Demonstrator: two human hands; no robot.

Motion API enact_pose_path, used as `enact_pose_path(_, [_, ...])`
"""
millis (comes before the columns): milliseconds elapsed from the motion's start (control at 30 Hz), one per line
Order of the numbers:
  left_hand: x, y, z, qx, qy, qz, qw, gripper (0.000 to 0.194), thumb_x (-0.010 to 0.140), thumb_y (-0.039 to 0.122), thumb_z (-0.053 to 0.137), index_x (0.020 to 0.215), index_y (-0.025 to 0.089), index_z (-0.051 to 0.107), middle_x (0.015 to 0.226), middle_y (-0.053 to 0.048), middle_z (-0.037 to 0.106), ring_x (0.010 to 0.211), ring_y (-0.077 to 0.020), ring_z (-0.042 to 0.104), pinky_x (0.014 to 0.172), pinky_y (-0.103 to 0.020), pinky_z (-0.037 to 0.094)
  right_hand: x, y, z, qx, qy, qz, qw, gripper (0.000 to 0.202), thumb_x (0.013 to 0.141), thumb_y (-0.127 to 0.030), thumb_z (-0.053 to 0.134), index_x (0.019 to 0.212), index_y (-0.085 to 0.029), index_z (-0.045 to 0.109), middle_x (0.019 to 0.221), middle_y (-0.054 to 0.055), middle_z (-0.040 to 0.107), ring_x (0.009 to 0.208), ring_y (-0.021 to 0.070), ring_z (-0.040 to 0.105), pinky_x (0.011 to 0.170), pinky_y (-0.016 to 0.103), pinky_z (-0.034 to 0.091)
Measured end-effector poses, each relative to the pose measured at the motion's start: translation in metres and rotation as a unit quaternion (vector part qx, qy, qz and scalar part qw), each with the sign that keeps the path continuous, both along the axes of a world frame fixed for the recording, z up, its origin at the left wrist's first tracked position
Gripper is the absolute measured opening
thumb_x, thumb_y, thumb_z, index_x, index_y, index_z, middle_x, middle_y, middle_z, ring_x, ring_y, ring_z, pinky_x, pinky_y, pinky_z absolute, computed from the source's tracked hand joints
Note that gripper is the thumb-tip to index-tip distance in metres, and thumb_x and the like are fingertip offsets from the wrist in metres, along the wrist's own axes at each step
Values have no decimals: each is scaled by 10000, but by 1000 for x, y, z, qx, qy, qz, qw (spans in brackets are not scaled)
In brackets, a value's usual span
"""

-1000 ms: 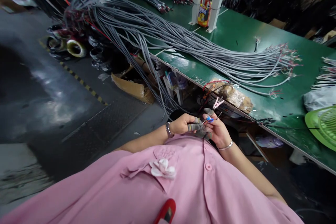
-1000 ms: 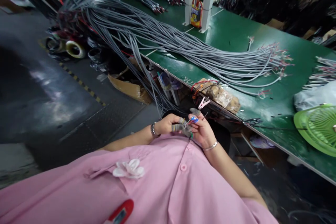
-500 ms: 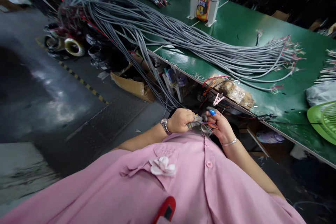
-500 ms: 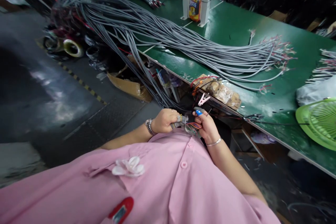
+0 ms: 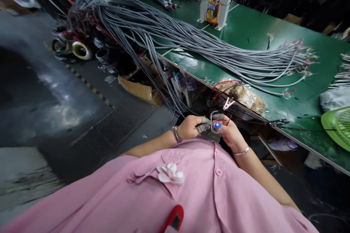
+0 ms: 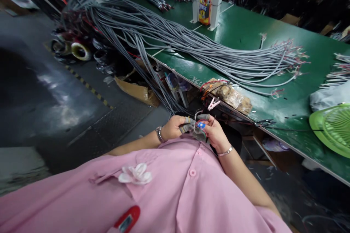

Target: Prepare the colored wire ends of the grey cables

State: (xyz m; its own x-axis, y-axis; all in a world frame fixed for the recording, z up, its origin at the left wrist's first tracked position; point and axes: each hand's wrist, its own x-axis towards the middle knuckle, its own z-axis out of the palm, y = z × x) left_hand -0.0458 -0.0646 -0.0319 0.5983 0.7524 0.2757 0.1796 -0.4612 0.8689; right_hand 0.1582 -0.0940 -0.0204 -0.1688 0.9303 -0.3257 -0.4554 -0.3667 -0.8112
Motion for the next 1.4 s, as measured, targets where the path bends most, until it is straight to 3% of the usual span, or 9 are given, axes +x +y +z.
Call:
enact_pose_path(67, [3, -4, 0, -171, -62, 7, 983, 363, 889, 487, 615, 957, 131, 632, 702, -37, 692, 564, -111, 626, 554, -215, 487, 0, 4, -1, -1, 0, -17, 1000, 283, 654, -212, 850, 891, -182, 697, 605, -40, 613, 416, 35, 399, 351, 132, 253])
enact_pose_path(167, [6, -6, -3, -365, -166, 33, 916, 435, 823, 525, 685, 978, 141, 552, 644, -2, 671, 424, -83, 568, 417, -170, 414, 3, 10, -7, -1, 2, -63, 998, 242, 665, -198, 831, 853, -185, 679, 542, -83, 498, 400, 17, 245, 347, 132, 149])
enact_pose_path(367, [3, -1, -9, -501, -298, 28, 812, 372, 750, 443, 755, 877, 146, 572, 559, 11, 623, 364, -71, 508, 330, -139, 297, 3, 6, -12, -1, -10, -36, 999, 237, 696, -266, 812, 887, -182, 700, 606, -37, 574, 440, 40, 277, 364, 162, 146])
enact_pose_path(567, [9, -6, -8, -522, -315, -20, 792, 420, 722, 462, 783, 894, 129, 592, 533, 1, 621, 331, -77, 492, 322, -154, 326, -11, 5, 0, 15, 9, 47, 999, 496, 624, -259, 869, 1088, -225, 698, 1041, 54, 735, 457, 28, 318, 373, 196, 158])
enact_pose_path(800, [14, -11, -9, -536, -260, -31, 802, 457, 760, 530, 740, 918, 148, 545, 586, -4, 648, 361, -102, 543, 331, -163, 350, -24, 11, 12, 45, -22, -43, 998, 344, 641, -261, 860, 951, -190, 727, 790, 13, 727, 486, 63, 445, 401, 195, 266])
enact_pose_path(967, [15, -7, -4, -427, -299, 52, 852, 507, 711, 340, 837, 1080, 165, 537, 961, -53, 702, 805, -144, 697, 634, -207, 543, -26, 11, 10, 88, -71, -73, 991, 286, 642, -268, 859, 878, -192, 714, 767, 11, 710, 625, 121, 581, 534, 231, 441])
enact_pose_path(1100, [18, -2, 6, -323, -332, 137, 876, 616, 678, 219, 861, 1193, 186, 524, 1031, -29, 687, 925, -113, 651, 832, -220, 513, -27, 12, 5, 118, -96, -85, 985, 287, 625, -277, 870, 847, -200, 704, 816, 23, 714, 730, 156, 620, 638, 268, 492])
enact_pose_path(1267, [19, 3, 8, -323, -328, 147, 876, 564, 715, 266, 829, 1196, 173, 550, 778, 16, 670, 689, -89, 615, 637, -181, 453, -25, 11, 1, 79, -97, -94, 988, 271, 639, -283, 856, 830, -193, 686, 663, -30, 608, 508, 79, 434, 447, 214, 342])
enact_pose_path(1400, [13, 7, 5, -428, -399, 33, 810, 485, 700, 325, 817, 1103, 161, 603, 648, 30, 614, 453, -48, 462, 462, -183, 304, -23, 10, -3, 21, -42, -89, 995, 270, 631, -278, 857, 806, -184, 673, 556, -79, 446, 441, 42, 237, 382, 199, 151])
